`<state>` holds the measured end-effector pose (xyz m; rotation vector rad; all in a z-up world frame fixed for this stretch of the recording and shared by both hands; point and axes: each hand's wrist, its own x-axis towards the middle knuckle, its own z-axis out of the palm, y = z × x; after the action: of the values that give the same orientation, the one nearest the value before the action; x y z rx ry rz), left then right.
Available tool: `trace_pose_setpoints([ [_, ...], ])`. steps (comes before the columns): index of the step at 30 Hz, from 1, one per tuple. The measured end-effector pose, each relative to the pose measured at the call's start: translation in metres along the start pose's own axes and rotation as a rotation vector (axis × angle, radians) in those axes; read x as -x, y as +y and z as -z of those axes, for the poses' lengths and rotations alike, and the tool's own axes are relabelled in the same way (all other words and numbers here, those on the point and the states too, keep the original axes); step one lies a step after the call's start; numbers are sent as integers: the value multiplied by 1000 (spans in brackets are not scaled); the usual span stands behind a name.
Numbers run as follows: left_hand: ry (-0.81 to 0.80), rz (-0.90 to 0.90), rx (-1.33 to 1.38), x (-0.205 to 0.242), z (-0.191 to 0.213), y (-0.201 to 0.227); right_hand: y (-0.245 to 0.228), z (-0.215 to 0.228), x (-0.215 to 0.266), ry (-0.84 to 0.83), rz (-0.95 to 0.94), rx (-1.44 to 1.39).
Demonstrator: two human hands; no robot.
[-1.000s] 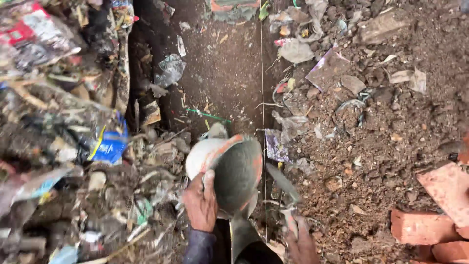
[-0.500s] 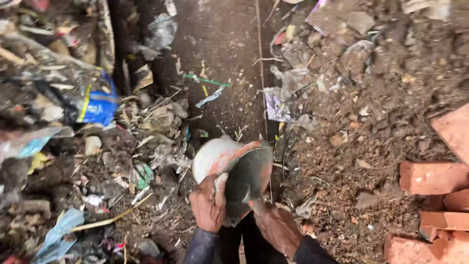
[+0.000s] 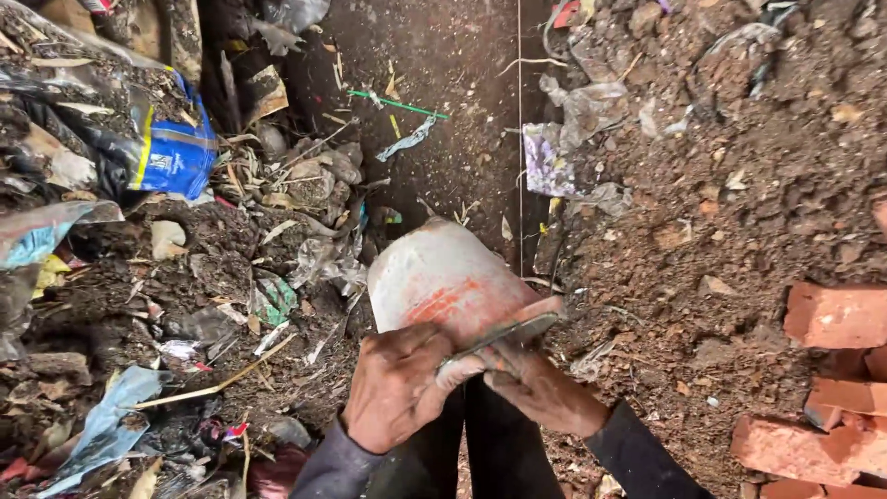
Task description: The person spreads mortar with a trowel and places bricks into a trench by hand. They continue to apply mortar and set bricks, occasionally using the trowel to scoop more mortar from a bucket.
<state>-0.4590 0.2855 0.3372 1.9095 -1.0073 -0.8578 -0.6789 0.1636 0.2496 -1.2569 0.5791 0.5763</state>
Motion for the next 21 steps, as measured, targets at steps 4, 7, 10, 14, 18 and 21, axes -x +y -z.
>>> trace_pose_setpoints([
  [4,10,-80,132,24,11,-43,28,-28,-3,-100,62,-184],
  [7,209,156,274,41,0,-88,23,-32,-14,-146,-42,-324],
  [10,447,335,193,54,-24,-118,18,-34,-20,-185,-157,-626],
  [14,653,445,295,41,-52,-129,15,-20,-33,-158,-253,-862],
  [18,833,644,464,57,-82,-167,22,-11,-46,-124,-270,-929],
  [21,884,768,403,65,-85,-178,62,-1,-62,-88,-235,-920],
])
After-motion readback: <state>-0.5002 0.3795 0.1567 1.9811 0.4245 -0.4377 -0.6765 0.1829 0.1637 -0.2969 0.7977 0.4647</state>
